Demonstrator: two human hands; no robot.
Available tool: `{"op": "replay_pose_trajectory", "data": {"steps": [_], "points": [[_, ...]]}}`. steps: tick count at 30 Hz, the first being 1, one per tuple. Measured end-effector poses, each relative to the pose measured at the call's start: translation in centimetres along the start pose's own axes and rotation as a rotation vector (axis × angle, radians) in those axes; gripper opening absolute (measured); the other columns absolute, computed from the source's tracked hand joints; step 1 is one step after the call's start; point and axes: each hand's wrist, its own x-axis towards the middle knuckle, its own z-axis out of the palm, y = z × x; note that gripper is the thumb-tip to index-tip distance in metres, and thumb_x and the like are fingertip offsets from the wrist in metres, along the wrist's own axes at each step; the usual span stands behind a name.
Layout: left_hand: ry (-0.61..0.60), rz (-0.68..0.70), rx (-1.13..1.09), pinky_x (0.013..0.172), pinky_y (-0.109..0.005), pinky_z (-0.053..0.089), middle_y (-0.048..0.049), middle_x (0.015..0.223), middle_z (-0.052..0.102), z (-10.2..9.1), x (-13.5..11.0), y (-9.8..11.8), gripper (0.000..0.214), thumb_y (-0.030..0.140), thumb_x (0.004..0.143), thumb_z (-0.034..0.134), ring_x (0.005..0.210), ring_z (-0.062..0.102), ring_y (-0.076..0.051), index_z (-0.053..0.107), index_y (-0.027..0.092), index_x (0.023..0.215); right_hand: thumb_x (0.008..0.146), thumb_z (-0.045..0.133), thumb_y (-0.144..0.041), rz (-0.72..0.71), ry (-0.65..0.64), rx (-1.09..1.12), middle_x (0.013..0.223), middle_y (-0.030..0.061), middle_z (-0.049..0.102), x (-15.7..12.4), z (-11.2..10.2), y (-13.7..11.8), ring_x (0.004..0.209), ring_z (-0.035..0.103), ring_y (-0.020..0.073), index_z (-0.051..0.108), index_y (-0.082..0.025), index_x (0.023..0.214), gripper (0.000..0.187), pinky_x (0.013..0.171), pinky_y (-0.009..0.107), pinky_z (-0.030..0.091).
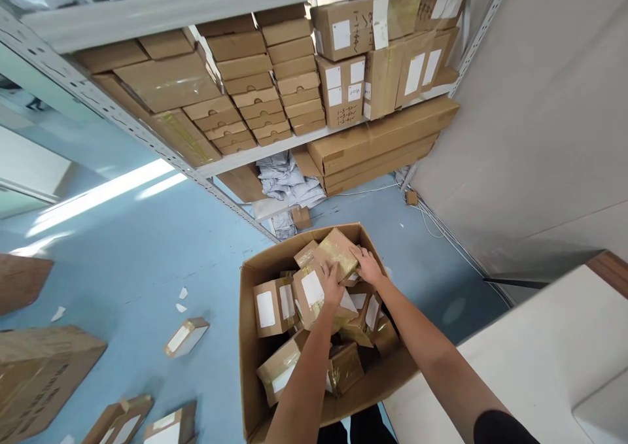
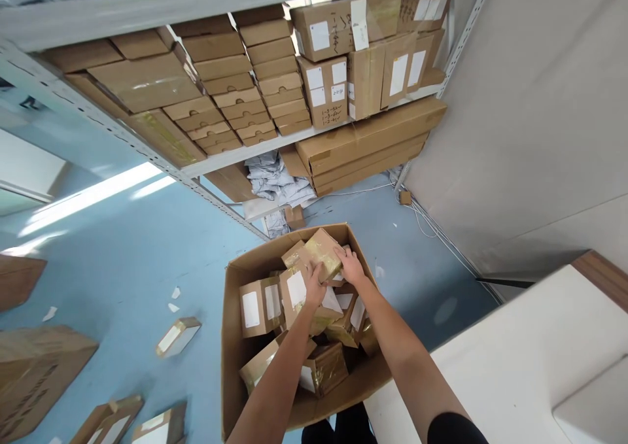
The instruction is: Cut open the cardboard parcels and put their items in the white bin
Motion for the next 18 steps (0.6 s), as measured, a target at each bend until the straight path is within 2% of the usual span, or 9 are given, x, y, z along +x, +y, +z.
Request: {"op": "replay_pose_trajectory", "data": {"steps": [3,5,8,10,14,18], "points": [[-0.003,-0.007,-0.034,0.121,-0.060,0.040,-0.0137,0.163,0.041,-1.5,-0.3,0.4,0.067,0.004,0.084,0.064,0.155,0.032,-0.038,0.050,0.024,0.146,0.086,0.066,-0.011,0.020,-0.016,-0.052,0.145,0.0135,0.051,-1.4,-1.0,-2.0,0.127,0.054,0.0306,0.040,-0.030,0.161,0.082,0.112,0.039,0.041],[-0.008,-0.024,-0.055,0.123,-0.055,0.039,-0.0129,0.166,0.039,-2.8,-1.0,1.1,0.075,0.003,0.080,0.065,0.156,0.031,-0.035,0.048,0.025,0.149,0.088,0.070,-0.018,0.022,0.000,-0.073,0.144,0.0126,0.052,-2.5,-2.2,-3.4,0.126,0.055,0.0310,0.045,-0.032,0.159,0.076,0.111,0.039,0.042],[0.011,-0.024,-0.064,0.126,-0.046,0.037,-0.0127,0.169,0.035,-5.2,-3.0,2.7,0.078,0.006,0.080,0.064,0.157,0.031,-0.028,0.046,0.023,0.154,0.091,0.072,-0.028,0.002,0.065,-0.093,0.139,0.0133,0.057,-4.7,-4.7,-5.7,0.126,0.056,0.0320,0.051,-0.031,0.155,0.067,0.109,0.039,0.043],[0.022,0.008,-0.069,0.126,-0.045,0.037,-0.0121,0.168,0.037,-7.0,-4.6,4.0,0.075,0.010,0.083,0.064,0.156,0.034,-0.027,0.047,0.023,0.155,0.092,0.072,-0.031,-0.002,0.124,-0.099,0.136,0.0141,0.061,-6.7,-6.7,-7.3,0.127,0.057,0.0321,0.054,-0.029,0.153,0.064,0.109,0.039,0.044],[0.061,0.142,-0.081,0.123,-0.048,0.042,-0.0053,0.163,0.047,-10.3,-8.7,7.4,0.073,0.017,0.087,0.064,0.150,0.044,-0.027,0.047,0.032,0.156,0.092,0.072,-0.033,0.073,0.210,-0.111,0.125,0.0135,0.068,-12.3,-11.5,-10.7,0.118,0.063,0.0304,0.059,-0.026,0.148,0.058,0.102,0.037,0.047],[0.097,0.369,-0.086,0.123,-0.050,0.043,-0.0027,0.160,0.051,-12.6,-13.4,11.2,0.068,0.020,0.090,0.064,0.147,0.049,-0.026,0.050,0.034,0.155,0.093,0.071,-0.038,0.170,0.343,-0.110,0.116,0.0101,0.073,-20.6,-15.4,-13.0,0.106,0.069,0.0279,0.062,-0.029,0.145,0.053,0.092,0.034,0.051]]}}
